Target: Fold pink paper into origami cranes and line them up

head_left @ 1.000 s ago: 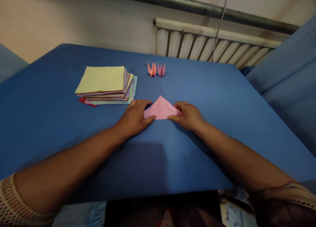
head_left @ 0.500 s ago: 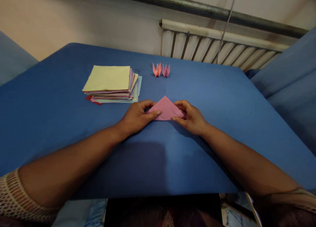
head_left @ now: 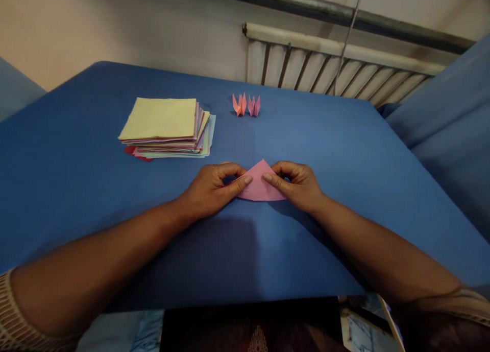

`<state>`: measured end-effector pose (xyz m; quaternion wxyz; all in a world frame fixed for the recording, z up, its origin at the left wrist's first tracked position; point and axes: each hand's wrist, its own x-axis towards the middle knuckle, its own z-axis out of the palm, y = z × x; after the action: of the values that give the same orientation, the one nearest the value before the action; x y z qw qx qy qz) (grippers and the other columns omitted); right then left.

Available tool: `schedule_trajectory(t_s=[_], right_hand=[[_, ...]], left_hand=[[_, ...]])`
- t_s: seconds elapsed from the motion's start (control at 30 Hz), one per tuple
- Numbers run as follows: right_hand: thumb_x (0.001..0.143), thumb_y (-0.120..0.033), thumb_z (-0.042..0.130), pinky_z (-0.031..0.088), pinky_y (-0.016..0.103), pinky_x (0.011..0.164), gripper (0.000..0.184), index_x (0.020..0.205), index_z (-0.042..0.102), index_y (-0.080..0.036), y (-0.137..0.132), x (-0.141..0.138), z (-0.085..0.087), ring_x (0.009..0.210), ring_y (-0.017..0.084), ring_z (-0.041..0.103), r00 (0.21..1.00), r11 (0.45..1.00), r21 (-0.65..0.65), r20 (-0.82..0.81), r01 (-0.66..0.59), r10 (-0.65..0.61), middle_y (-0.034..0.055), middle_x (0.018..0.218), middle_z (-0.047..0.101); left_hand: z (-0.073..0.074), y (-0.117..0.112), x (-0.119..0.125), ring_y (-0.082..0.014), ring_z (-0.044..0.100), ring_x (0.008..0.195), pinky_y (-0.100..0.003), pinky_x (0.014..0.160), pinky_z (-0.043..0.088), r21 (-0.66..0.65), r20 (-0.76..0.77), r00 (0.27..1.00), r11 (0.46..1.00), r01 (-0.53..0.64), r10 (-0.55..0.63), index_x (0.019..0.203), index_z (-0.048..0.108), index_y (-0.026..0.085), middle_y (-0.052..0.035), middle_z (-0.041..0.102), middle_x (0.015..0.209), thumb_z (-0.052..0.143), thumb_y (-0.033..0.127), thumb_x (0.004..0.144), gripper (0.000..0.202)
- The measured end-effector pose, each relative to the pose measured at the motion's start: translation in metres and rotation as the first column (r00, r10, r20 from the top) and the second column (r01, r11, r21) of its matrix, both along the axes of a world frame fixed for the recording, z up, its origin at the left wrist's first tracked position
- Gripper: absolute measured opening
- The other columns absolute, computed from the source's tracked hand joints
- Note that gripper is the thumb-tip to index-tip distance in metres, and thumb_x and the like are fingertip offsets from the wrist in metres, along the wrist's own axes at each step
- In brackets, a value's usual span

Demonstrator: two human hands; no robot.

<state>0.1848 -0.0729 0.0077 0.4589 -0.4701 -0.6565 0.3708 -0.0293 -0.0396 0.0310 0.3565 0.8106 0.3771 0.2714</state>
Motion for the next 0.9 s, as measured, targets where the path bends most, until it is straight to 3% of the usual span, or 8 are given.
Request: schedule_trajectory(t_s=[0.17, 0.3, 0.43, 0.53, 0.67, 0.77, 0.83, 0.9], right_hand=[[0.088, -0.047, 0.064, 0.038, 0.024, 0.056, 0.032, 0.073, 0.064, -0.019, 0.000, -0.001, -0.005, 0.060, 0.010, 0.047, 1.000, 1.000, 0.011, 0.001, 0.004, -0.004, -0.0030, 0.066, 0.056], [0.089, -0.049, 0.061, 0.039, 0.024, 0.054, 0.032, 0.074, 0.062, -0.020, 0.008, 0.004, -0.013, 0.057, 0.010, 0.047, 0.992, 0.993, -0.006, 0.038, 0.120, -0.120, -0.0039, 0.063, 0.053], [0.092, -0.040, 0.058, 0.052, 0.032, 0.071, 0.022, 0.105, 0.064, -0.023, 0.016, 0.011, -0.015, 0.073, 0.017, 0.062, 0.936, 0.959, 0.157, 0.227, 0.236, -0.268, 0.0017, 0.084, 0.067], [0.096, -0.031, 0.050, 0.045, 0.045, 0.103, 0.034, 0.127, 0.058, -0.021, 0.012, 0.008, -0.009, 0.118, 0.026, 0.058, 0.843, 0.938, 0.339, 0.482, 0.072, -0.239, 0.0113, 0.127, 0.064], [0.101, -0.038, 0.044, 0.032, 0.049, 0.117, 0.050, 0.146, 0.045, -0.017, 0.000, -0.006, -0.006, 0.143, 0.027, 0.039, 0.657, 0.944, 0.139, 0.747, -0.301, 0.099, 0.0141, 0.152, 0.046], [0.100, -0.048, 0.044, 0.026, 0.050, 0.121, 0.065, 0.151, 0.037, -0.009, -0.004, -0.012, -0.011, 0.149, 0.030, 0.028, 0.577, 0.941, 0.031, 0.797, -0.336, 0.180, 0.0189, 0.159, 0.035], [0.099, -0.051, 0.043, 0.024, 0.050, 0.122, 0.070, 0.152, 0.035, -0.005, -0.005, -0.013, -0.016, 0.150, 0.032, 0.027, 0.564, 0.943, 0.015, 0.805, -0.333, 0.186, 0.0208, 0.160, 0.031], [0.099, -0.051, 0.044, 0.024, 0.051, 0.122, 0.072, 0.153, 0.032, -0.005, -0.005, -0.012, -0.020, 0.150, 0.032, 0.026, 0.574, 0.939, 0.023, 0.796, -0.343, 0.190, 0.0214, 0.160, 0.031]], left_hand=[[0.000, 0.001, -0.001, -0.0138, 0.059, 0.070, -0.025, 0.068, 0.045, 0.036, -0.075, 0.997, 0.999, 0.009, -0.006, 0.083, 0.069, 0.017, 0.0009, 0.066, 0.075, 0.055, 0.042, 0.089, 0.029], [-0.003, 0.005, -0.002, -0.0157, 0.060, 0.073, -0.026, 0.072, 0.047, 0.025, -0.118, 0.991, 0.998, -0.060, 0.063, 0.089, 0.071, 0.019, 0.0003, 0.070, 0.081, 0.058, 0.043, 0.087, 0.027], [-0.014, 0.018, -0.003, -0.0182, 0.061, 0.076, -0.029, 0.074, 0.048, 0.063, -0.160, 0.964, 0.977, -0.203, 0.211, 0.094, 0.071, 0.020, -0.0016, 0.072, 0.087, 0.060, 0.046, 0.084, 0.030], [-0.022, 0.033, -0.005, -0.0193, 0.062, 0.077, -0.030, 0.075, 0.048, 0.106, -0.204, 0.942, 0.963, -0.248, 0.265, 0.097, 0.071, 0.019, -0.0030, 0.073, 0.090, 0.060, 0.045, 0.084, 0.031], [-0.026, 0.052, -0.011, -0.0215, 0.064, 0.079, -0.034, 0.077, 0.050, 0.116, -0.253, 0.925, 0.958, -0.262, 0.284, 0.104, 0.070, 0.018, -0.0051, 0.073, 0.093, 0.060, 0.044, 0.083, 0.035], [-0.022, 0.048, -0.010, -0.0273, 0.064, 0.101, -0.040, 0.093, 0.048, 0.235, -0.329, 0.895, 0.944, -0.230, 0.300, 0.116, 0.066, 0.016, -0.0095, 0.072, 0.107, 0.059, 0.039, 0.084, 0.040], [-0.020, 0.032, -0.003, -0.0318, 0.051, 0.129, -0.046, 0.111, 0.036, 0.397, -0.350, 0.889, 0.906, -0.145, 0.296, 0.130, 0.058, 0.013, -0.0149, 0.063, 0.130, 0.056, 0.035, 0.087, 0.049], [-0.020, 0.007, 0.005, -0.0317, 0.037, 0.143, -0.048, 0.118, 0.027, 0.413, -0.372, 0.909, 0.910, -0.020, 0.188, 0.143, 0.045, 0.008, -0.0195, 0.048, 0.149, 0.047, 0.037, 0.093, 0.058]])
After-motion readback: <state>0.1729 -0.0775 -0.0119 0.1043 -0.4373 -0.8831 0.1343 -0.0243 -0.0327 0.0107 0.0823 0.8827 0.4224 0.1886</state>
